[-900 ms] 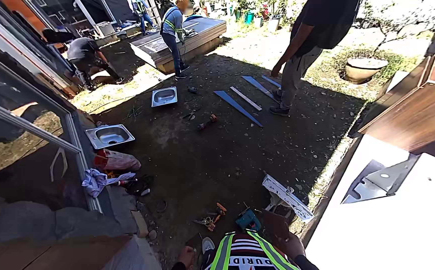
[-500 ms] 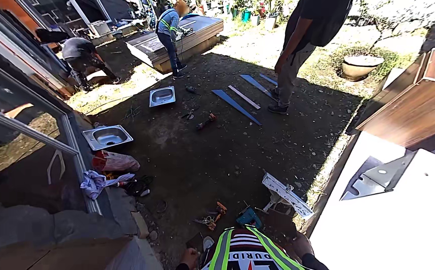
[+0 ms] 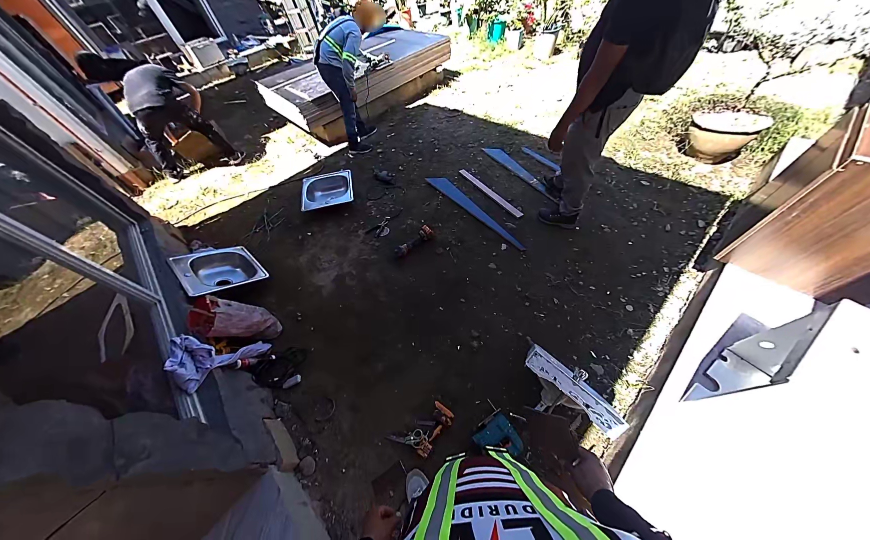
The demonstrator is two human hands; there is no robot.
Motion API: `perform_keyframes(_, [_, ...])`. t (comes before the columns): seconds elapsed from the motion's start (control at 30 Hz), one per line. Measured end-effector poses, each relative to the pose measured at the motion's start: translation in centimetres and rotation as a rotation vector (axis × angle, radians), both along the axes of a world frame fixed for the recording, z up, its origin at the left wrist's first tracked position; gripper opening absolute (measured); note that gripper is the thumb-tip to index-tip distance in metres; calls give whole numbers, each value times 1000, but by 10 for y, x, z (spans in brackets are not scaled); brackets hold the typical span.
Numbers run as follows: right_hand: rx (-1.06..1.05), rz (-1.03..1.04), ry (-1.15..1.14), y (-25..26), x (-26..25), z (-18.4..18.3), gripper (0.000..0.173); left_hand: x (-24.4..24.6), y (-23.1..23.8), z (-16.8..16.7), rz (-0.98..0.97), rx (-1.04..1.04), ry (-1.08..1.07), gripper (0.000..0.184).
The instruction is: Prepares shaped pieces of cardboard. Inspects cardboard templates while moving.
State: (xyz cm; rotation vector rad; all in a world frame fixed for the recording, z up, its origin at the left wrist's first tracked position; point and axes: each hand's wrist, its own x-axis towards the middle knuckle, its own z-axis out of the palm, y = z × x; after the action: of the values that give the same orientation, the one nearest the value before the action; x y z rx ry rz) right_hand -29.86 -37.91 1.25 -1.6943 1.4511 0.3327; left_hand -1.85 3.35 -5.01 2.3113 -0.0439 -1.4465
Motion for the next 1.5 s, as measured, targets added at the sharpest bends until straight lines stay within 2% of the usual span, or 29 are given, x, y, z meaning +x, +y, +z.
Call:
perform_keyframes(0.3, [-16, 32, -15, 9, -3, 5, 39, -8, 8, -3, -60, 5, 10, 36])
perform_keyframes(0.53, [19, -3, -1, 4, -13, -5, 42, -10, 5, -2, 33, -3, 31, 36])
perform_keyframes(0.73, [-13, 40, 12, 3, -13, 0, 39, -12, 6, -19, 42, -2, 38, 35])
perform_keyframes(0.9, [-24, 43, -1, 3, -16, -3, 38, -12, 4, -16, 38, -9, 24, 34])
perform_keyframes(1.07, [-7, 26, 21, 2, -18, -5, 38, -10, 12, -39, -15, 4, 3, 34])
perform_keyframes(1.27, [-1, 23, 17, 5, -16, -1, 40, -10, 8, -24, -26, 6, -10, 33])
perform_keyframes(1.43, [-11, 9, -8, 6, -17, -7, 38, -9, 13, -34, -42, -2, -15, 33])
perform_keyframes(1.5, [3, -12, -6, 8, -18, -5, 38, -11, 7, -15, -37, 5, -10, 32])
